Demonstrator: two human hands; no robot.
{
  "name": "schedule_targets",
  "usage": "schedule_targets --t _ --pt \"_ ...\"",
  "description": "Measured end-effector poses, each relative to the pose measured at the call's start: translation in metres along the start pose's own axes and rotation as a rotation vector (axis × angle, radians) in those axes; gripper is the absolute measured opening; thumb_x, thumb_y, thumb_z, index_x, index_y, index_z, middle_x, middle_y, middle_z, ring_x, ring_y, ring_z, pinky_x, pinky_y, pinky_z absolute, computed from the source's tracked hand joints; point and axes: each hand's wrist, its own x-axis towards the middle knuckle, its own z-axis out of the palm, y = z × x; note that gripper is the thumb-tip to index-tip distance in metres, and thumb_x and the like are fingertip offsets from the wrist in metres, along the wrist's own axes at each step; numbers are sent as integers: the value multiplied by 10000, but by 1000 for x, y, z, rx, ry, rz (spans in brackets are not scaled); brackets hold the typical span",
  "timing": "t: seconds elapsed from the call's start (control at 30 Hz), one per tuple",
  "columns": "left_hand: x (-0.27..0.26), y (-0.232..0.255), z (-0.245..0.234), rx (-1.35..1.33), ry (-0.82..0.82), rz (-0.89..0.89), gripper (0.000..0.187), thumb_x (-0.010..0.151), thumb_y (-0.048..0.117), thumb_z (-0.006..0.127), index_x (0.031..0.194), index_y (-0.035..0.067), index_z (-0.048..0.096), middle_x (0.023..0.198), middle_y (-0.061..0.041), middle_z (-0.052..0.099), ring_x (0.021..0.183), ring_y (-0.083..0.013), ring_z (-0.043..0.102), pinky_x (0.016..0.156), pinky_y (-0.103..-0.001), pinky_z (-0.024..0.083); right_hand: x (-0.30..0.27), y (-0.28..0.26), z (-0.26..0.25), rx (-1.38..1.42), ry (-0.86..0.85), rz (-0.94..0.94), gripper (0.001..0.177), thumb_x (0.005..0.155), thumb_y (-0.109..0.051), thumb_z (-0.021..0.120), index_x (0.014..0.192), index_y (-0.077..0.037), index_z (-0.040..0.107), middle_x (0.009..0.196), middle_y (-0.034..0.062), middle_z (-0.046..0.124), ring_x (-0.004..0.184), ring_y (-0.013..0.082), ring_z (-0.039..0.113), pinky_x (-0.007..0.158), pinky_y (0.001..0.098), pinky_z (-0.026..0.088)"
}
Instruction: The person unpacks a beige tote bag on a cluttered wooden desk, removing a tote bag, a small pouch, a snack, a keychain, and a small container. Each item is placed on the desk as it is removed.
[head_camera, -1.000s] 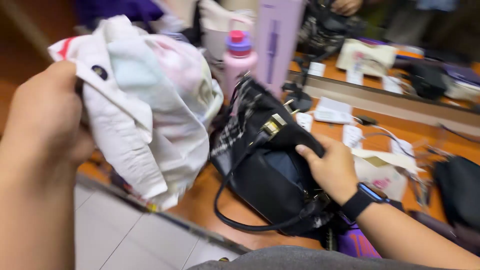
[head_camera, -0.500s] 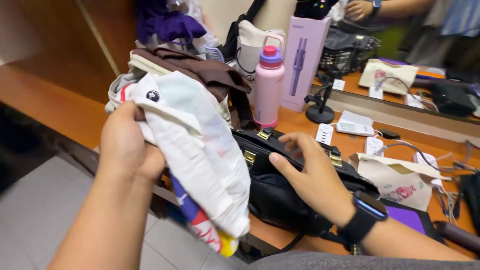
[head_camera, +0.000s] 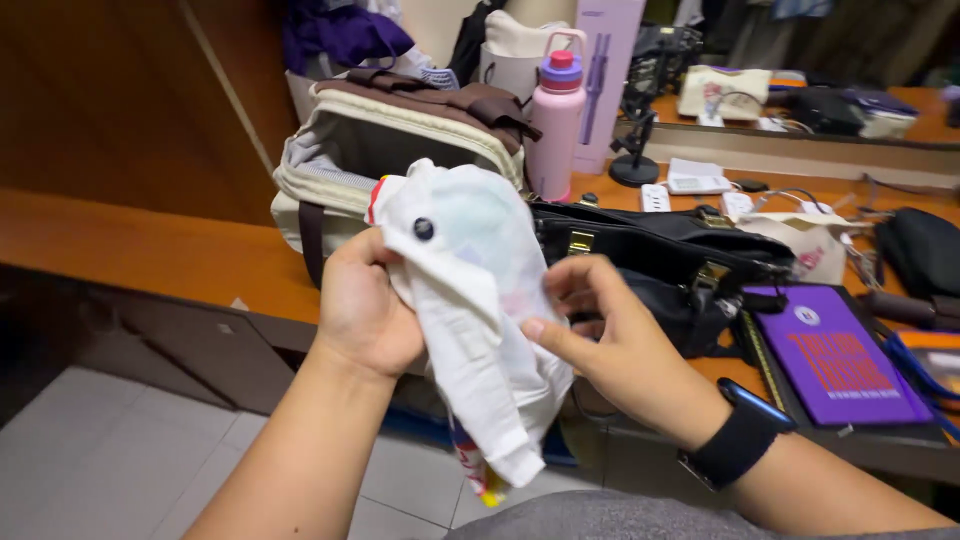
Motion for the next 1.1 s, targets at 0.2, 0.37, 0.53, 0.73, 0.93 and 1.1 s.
schedule_targets --t 0.2,0.37,0.53,0.73,0.93,1.1 --pt "-7 24 -15 -68 -67 -1 537 799 302 509 1207 -17 651 1214 -189 709 1143 -357 660 1065 -475 501 -20 -40 13 -70 117 46 420 810 -197 802 1185 -73 659 993 31 705 898 84 651 792 262 545" --pt "-4 15 -29 177 122 -64 498 904 343 595 1267 4 633 1201 -163 700 1108 -305 679 1063 -465 522 -61 -41 34 146 -156 71 215 880 -168 781 1022 -6 771 917 13 747 858 73 645 779 279 544" --pt "-14 12 -25 115 -26 -167 512 767 140 575 1237 -58 625 1130 -199 712 1035 -333 712 1048 -461 546 -74 -46 33 193 -248 26 298 935 -207 720 1150 -3 743 1074 29 746 1018 95 662 930 287 531" --pt "-13 12 8 -37 -232 -319 556 735 126 554 1233 -113 622 1125 -239 724 1025 -347 718 1025 -450 552 -45 -31 -2 123 258 330 785 852 -251 758 1497 -220 312 1269 -4 629 1152 121 626 990 380 480" --pt "3 44 -17 1318 35 195 342 859 156 654 1127 -55 623 992 -205 721 893 -337 689 873 -430 555 -55 -23 -21 307 80 487 528 858 -305 741 1314 -74 611 1156 92 721 999 214 704 877 510 586" --pt "14 31 -65 1714 222 414 258 938 218 659 1163 94 640 992 -127 736 889 -269 713 816 -369 537 -62 -34 -31 481 266 654 385 880 -305 663 1214 -125 592 1110 74 719 951 237 732 782 570 618"
